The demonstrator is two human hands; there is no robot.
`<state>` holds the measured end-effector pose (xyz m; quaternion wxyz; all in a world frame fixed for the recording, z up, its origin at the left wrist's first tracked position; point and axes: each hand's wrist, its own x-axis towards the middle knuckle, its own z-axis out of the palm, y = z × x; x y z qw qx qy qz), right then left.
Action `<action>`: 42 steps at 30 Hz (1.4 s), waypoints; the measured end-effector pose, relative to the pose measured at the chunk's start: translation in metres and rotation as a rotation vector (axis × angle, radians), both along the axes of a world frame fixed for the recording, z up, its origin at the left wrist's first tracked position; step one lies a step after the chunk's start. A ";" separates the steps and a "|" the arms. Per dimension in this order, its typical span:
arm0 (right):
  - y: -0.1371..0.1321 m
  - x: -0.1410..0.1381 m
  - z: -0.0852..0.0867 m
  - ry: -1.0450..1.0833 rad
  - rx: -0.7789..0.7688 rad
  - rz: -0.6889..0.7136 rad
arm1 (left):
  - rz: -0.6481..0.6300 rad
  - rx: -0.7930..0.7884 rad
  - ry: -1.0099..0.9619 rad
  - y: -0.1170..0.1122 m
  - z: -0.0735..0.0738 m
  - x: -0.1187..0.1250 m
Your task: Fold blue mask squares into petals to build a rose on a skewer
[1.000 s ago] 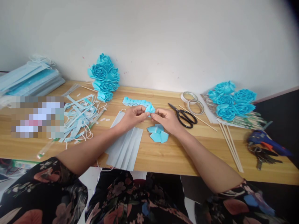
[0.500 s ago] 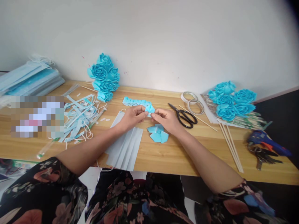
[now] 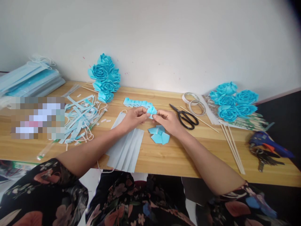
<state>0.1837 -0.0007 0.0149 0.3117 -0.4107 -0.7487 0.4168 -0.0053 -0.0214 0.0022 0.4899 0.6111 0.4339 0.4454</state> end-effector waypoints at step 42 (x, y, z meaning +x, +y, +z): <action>0.003 0.002 -0.009 -0.025 0.012 0.021 | -0.067 -0.029 0.011 0.000 0.000 0.000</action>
